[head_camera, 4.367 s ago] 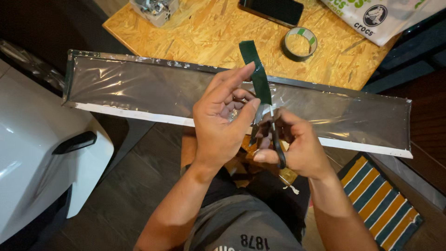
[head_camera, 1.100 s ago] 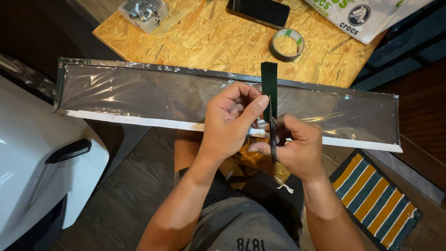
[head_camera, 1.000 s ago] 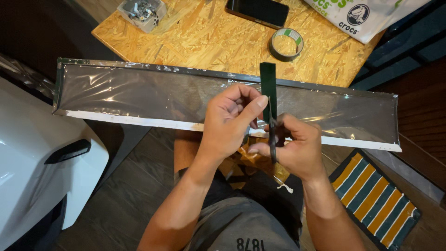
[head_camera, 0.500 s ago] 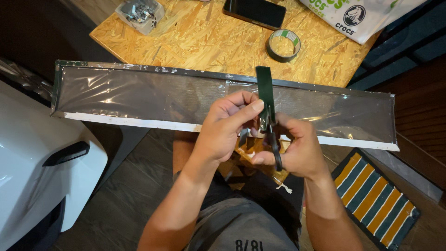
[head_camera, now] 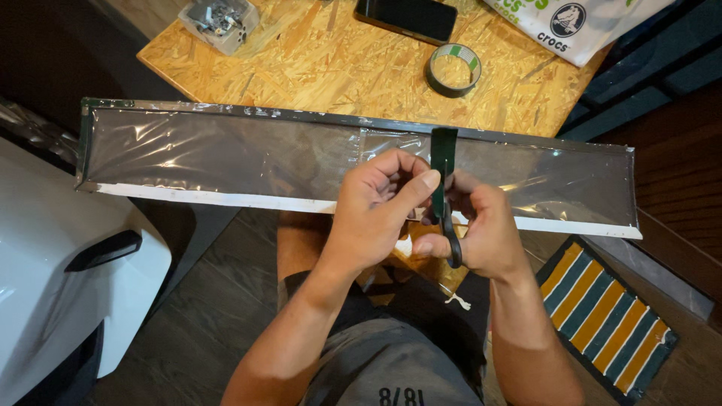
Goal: The person applies green tape along the edges of a rectangular mesh screen. They smooth the tape, cut it with scissors, and press it down to secure the perimeter.
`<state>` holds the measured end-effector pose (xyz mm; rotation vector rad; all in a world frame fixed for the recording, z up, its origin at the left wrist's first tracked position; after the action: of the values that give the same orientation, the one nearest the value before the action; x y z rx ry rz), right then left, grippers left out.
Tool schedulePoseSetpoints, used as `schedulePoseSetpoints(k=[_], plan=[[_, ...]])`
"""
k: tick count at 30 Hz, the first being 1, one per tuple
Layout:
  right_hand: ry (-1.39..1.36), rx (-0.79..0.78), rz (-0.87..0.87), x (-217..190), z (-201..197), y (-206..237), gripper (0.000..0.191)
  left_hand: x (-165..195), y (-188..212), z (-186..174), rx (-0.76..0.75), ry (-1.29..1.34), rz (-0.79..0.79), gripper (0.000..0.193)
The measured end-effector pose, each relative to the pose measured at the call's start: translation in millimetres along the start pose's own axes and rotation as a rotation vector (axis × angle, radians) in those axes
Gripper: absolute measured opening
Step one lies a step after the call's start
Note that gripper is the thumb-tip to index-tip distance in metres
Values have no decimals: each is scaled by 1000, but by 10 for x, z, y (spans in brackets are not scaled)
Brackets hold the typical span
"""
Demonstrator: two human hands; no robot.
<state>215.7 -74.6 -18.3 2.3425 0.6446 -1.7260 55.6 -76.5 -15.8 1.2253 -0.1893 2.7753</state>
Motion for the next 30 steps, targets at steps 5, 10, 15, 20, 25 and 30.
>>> schedulePoseSetpoints(k=[5, 10, 15, 20, 25, 30], plan=[[-150, 50, -19, 9, 13, -6, 78, -38, -20, 1, 10, -62, 2, 9], [-88, 88, -27, 43, 2, 11, 77, -63, -34, 6, 5, -21, 5, 9], [92, 82, -13, 91, -46, 58, 52, -39, -47, 22, 1, -52, 26, 10], [144, 160, -22, 97, -51, 83, 50, -18, -38, 38, 21, -87, 28, 10], [244, 220, -76, 15, -38, 86, 48, -21, -44, 47, 18, -54, 24, 9], [310, 263, -150, -75, -38, 109, 43, -20, -57, 48, -11, -59, 19, 8]])
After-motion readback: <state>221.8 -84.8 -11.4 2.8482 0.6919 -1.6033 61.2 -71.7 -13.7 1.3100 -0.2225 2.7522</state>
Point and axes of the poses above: each hand's wrist, its own y-axis away from the middle knuckle, its own z-axis out of the palm, x = y × z, the point moved 4 cm from there along -y, towards the middle knuckle, and after that the axes turned 12 degrees about y, right-handed, at the moved point
